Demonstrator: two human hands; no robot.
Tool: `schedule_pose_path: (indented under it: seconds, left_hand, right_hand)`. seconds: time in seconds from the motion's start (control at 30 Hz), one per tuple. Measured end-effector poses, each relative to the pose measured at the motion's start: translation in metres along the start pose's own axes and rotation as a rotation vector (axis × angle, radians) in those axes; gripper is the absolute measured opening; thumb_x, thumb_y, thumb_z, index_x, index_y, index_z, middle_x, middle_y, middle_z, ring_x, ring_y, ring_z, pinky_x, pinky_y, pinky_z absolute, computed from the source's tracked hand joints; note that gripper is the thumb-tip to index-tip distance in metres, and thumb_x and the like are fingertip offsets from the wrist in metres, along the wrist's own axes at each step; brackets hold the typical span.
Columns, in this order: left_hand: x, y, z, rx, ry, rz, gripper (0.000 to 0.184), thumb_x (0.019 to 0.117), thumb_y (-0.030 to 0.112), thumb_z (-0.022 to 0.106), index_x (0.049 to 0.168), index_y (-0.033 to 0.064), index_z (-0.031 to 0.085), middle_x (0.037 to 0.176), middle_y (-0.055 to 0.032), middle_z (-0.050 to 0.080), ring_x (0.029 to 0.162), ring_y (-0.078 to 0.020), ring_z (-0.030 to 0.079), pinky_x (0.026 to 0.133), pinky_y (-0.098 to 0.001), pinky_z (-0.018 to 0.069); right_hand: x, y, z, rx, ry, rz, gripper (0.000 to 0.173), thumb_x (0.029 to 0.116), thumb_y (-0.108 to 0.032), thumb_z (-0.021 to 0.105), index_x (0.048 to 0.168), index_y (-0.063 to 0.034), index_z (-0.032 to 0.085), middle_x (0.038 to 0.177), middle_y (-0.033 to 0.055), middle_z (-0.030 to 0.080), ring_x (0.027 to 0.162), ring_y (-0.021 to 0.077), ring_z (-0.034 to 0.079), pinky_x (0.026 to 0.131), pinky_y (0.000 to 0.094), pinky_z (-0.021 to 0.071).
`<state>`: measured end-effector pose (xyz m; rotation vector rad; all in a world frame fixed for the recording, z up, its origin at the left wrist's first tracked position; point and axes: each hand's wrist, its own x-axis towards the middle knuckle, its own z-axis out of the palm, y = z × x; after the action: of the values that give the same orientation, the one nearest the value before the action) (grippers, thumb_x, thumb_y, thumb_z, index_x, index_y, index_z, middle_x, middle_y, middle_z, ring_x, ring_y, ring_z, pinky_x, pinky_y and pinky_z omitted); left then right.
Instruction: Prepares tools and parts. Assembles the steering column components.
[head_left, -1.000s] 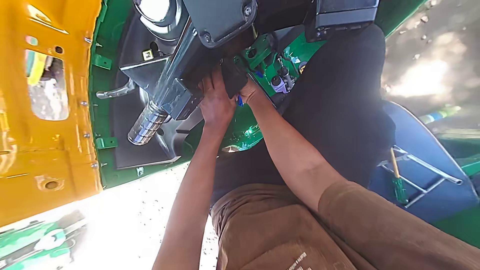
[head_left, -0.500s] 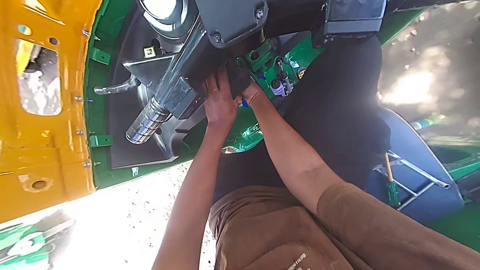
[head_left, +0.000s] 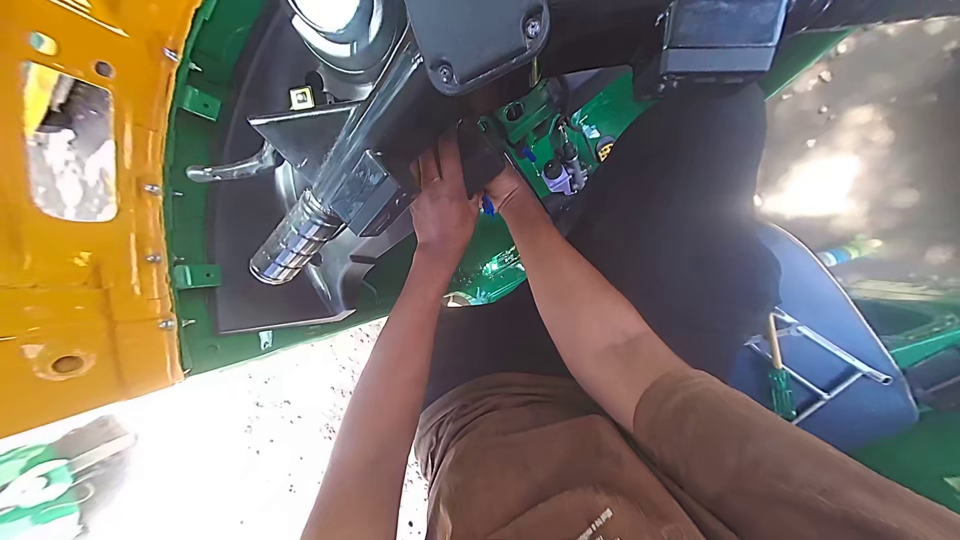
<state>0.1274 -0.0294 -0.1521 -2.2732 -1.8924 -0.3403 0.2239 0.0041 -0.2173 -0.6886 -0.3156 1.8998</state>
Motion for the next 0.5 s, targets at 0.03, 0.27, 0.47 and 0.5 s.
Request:
schedule_pose_path:
  seconds: [0.03,0.27,0.47,0.5]
  left_hand:
    - [0.0000,-0.0005,0.0005,0.003,0.013,0.004,0.090,0.0717,0.023,0.086,0.151,0.0107,0.046,0.143,-0.0158,0.058,0.131,-0.0349,0.057,0.098,-0.0454,0.0540]
    - [0.0019,-0.0005,0.0000,-0.019,0.015,0.013,0.086,0.0718,0.019,0.085,0.148,0.0084,0.048,0.141,-0.0158,0.061,0.133,-0.0340,0.056,0.108,-0.0443,0.0462]
    - [0.0005,0.0011,0.0017,-0.030,0.013,0.005,0.087,0.0719,0.017,0.085,0.150,0.0098,0.048,0.143,-0.0164,0.058,0.134,-0.0363,0.054,0.105,-0.0449,0.0490]
    - [0.0006,0.0014,0.0014,-0.027,0.010,0.000,0.088,0.0710,0.016,0.085,0.150,0.0102,0.047,0.143,-0.0164,0.058,0.134,-0.0362,0.054,0.105,-0.0448,0.0489]
  right_hand:
    - [0.0005,0.0000,-0.0007,-0.009,-0.010,0.000,0.023,0.1016,0.008,0.044,0.097,-0.0116,0.055,0.071,-0.0034,0.061,0.060,0.0044,0.057,0.060,0.0218,0.0527]
    - [-0.0006,0.0025,-0.0002,0.168,-0.015,0.025,0.024,0.1042,0.003,0.041,0.098,-0.0130,0.057,0.076,-0.0022,0.064,0.069,0.0068,0.062,0.069,0.0253,0.0554]
    - [0.0008,0.0033,0.0013,0.095,-0.004,0.028,0.023,0.1068,-0.003,0.036,0.106,-0.0111,0.057,0.081,-0.0009,0.066,0.072,0.0072,0.063,0.070,0.0253,0.0555]
    - [0.0015,0.0030,0.0007,0.093,-0.004,0.038,0.022,0.1060,-0.002,0.037,0.104,-0.0113,0.057,0.080,-0.0010,0.066,0.071,0.0072,0.063,0.070,0.0253,0.0557]
